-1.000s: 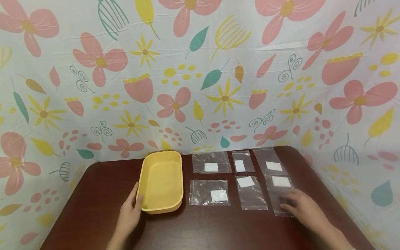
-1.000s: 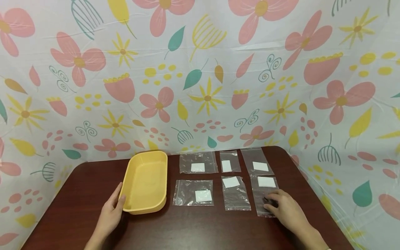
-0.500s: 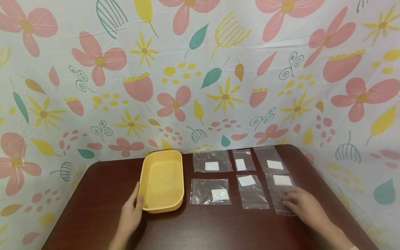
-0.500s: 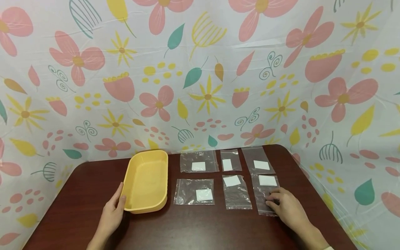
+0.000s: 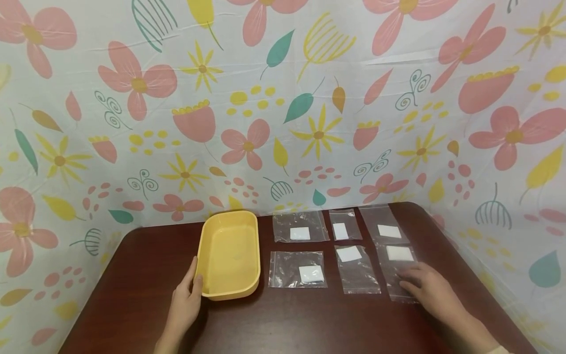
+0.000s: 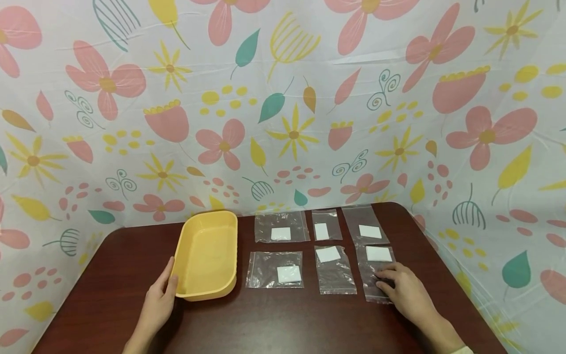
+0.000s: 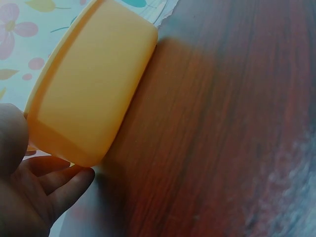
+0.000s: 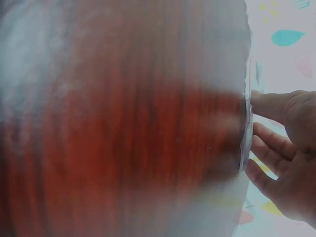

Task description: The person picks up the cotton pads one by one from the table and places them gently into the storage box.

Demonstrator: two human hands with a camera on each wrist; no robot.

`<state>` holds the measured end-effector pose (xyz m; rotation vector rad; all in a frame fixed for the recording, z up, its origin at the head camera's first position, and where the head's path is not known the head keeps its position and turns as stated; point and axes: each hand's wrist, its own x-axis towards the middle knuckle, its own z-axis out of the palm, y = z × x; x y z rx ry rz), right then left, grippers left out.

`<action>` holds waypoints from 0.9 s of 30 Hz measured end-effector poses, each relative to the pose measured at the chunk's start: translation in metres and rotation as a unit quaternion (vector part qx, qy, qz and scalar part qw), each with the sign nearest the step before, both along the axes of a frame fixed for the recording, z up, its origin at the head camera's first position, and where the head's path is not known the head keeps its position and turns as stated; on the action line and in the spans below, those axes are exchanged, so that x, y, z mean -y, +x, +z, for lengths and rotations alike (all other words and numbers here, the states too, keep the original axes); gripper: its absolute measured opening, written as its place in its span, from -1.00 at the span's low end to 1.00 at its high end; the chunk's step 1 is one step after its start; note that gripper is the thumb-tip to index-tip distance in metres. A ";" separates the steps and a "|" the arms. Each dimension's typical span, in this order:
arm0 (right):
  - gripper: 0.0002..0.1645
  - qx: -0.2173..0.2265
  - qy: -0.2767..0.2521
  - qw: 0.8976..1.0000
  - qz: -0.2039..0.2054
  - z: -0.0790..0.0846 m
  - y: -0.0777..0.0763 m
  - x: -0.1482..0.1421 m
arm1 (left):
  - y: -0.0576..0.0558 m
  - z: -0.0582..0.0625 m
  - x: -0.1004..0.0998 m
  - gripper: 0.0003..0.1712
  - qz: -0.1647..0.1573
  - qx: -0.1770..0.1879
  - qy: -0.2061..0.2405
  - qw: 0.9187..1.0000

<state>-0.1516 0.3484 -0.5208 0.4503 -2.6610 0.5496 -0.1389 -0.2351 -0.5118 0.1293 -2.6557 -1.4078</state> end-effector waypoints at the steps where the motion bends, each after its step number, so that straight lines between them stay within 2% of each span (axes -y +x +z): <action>1: -0.70 -0.008 0.000 1.000 0.003 -0.001 0.000 0.000 | 0.000 0.000 0.000 -0.35 0.000 0.000 0.000 1.000; 5: -0.72 -0.024 0.000 1.000 0.004 -0.002 -0.001 -0.001 | -0.001 -0.002 0.001 -0.35 0.001 0.001 0.001 1.000; 20: -0.68 -0.034 -0.018 0.999 -0.009 -0.007 -0.002 -0.002 | -0.002 -0.003 0.000 -0.36 0.010 0.001 -0.014 1.000; 27: -0.67 -0.036 -0.020 0.999 -0.009 -0.006 -0.001 -0.002 | -0.002 -0.002 0.000 -0.36 0.005 0.005 -0.002 1.000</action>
